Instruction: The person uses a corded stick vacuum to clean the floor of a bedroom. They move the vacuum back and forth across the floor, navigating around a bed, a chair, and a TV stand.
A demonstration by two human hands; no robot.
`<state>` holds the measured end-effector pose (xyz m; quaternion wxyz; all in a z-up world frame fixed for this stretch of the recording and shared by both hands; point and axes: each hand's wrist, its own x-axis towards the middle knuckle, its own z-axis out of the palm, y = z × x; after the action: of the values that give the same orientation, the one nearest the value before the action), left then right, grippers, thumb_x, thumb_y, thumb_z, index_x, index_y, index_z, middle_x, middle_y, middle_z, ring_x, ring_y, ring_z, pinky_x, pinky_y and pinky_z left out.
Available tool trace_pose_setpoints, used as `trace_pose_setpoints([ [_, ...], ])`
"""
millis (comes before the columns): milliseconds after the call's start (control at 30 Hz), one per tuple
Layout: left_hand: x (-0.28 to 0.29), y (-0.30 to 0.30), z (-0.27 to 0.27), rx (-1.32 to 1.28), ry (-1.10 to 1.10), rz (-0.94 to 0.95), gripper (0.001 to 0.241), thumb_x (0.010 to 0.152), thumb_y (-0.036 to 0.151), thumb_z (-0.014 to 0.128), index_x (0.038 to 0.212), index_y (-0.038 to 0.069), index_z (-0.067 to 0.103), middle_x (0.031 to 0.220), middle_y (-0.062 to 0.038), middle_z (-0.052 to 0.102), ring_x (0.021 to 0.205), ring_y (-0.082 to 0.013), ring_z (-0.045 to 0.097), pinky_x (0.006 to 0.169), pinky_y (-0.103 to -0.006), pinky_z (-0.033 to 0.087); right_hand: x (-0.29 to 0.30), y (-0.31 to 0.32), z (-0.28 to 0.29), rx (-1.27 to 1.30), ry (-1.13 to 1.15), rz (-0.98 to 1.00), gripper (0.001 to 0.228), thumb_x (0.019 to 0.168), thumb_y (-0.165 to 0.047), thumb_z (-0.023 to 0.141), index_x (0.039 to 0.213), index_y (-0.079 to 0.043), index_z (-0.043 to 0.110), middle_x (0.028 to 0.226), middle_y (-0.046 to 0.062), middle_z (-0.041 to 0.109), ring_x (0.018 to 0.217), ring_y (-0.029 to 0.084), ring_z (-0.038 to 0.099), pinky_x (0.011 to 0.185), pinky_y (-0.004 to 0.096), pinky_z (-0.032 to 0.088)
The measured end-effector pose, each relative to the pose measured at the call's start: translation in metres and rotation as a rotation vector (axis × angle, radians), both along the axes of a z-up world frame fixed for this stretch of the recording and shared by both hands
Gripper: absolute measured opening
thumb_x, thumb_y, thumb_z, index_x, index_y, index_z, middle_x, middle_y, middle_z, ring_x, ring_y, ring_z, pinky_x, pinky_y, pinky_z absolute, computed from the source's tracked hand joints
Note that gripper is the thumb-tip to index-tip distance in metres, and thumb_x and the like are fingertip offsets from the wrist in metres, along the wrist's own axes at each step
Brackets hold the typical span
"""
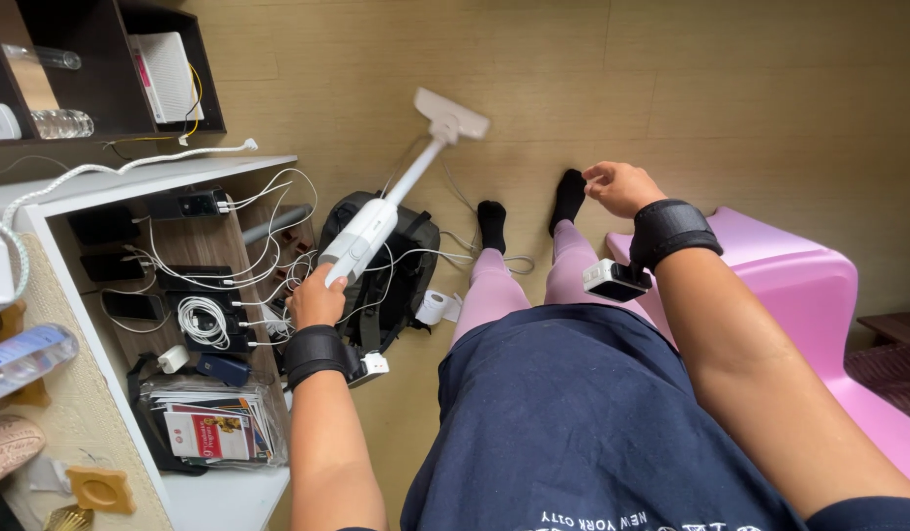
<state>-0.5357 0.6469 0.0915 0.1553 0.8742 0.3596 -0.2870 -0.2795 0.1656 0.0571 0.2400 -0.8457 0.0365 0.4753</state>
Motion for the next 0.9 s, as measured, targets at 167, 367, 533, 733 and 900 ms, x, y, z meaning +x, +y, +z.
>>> trace_pose_setpoints([
  [167, -0.014, 0.011, 0.004, -0.005, 0.05, -0.162, 0.037, 0.093, 0.03, 0.073, 0.128, 0.021, 0.073, 0.108, -0.018, 0.076, 0.103, -0.0352, 0.07, 0.105, -0.0459, 0.039, 0.001, 0.004, -0.003, -0.002, -0.008, 0.031, 0.04, 0.096, -0.027, 0.066, 0.135, -0.017, 0.067, 0.123, 0.009, 0.075, 0.114, 0.024, 0.07, 0.1, 0.037, 0.053],
  [367, -0.007, -0.018, -0.006, 0.057, -0.157, -0.355, 0.027, 0.088, 0.027, 0.075, 0.113, 0.015, 0.075, 0.096, -0.015, 0.076, 0.1, -0.0362, 0.069, 0.095, -0.051, 0.041, 0.002, -0.006, -0.017, 0.018, -0.061, 0.055, 0.041, 0.095, -0.026, 0.067, 0.134, -0.016, 0.068, 0.124, 0.011, 0.074, 0.114, 0.025, 0.07, 0.1, 0.037, 0.053],
  [533, 0.024, -0.056, -0.016, 0.06, -0.222, -0.408, 0.02, 0.088, 0.03, 0.074, 0.1, 0.013, 0.073, 0.093, -0.014, 0.075, 0.097, -0.0365, 0.068, 0.09, -0.053, 0.042, -0.009, 0.003, -0.015, 0.002, -0.082, 0.11, 0.04, 0.094, -0.026, 0.069, 0.133, -0.017, 0.07, 0.123, 0.01, 0.076, 0.115, 0.025, 0.069, 0.1, 0.038, 0.052],
  [733, 0.035, -0.081, -0.03, 0.066, -0.241, -0.305, 0.021, 0.09, 0.032, 0.073, 0.1, 0.013, 0.073, 0.094, -0.013, 0.074, 0.099, -0.0363, 0.067, 0.091, -0.0524, 0.043, -0.009, 0.008, -0.011, 0.004, -0.035, 0.113, 0.039, 0.095, -0.028, 0.068, 0.133, -0.018, 0.07, 0.122, 0.01, 0.075, 0.109, 0.024, 0.072, 0.098, 0.037, 0.054],
  [900, 0.014, -0.066, -0.014, 0.069, -0.097, -0.018, 0.025, 0.095, 0.035, 0.067, 0.109, 0.015, 0.071, 0.101, -0.015, 0.074, 0.102, -0.0379, 0.068, 0.09, -0.0547, 0.046, -0.001, 0.015, 0.004, -0.041, -0.021, 0.107, 0.041, 0.096, -0.028, 0.066, 0.135, -0.018, 0.068, 0.123, 0.009, 0.076, 0.105, 0.023, 0.074, 0.097, 0.037, 0.055],
])
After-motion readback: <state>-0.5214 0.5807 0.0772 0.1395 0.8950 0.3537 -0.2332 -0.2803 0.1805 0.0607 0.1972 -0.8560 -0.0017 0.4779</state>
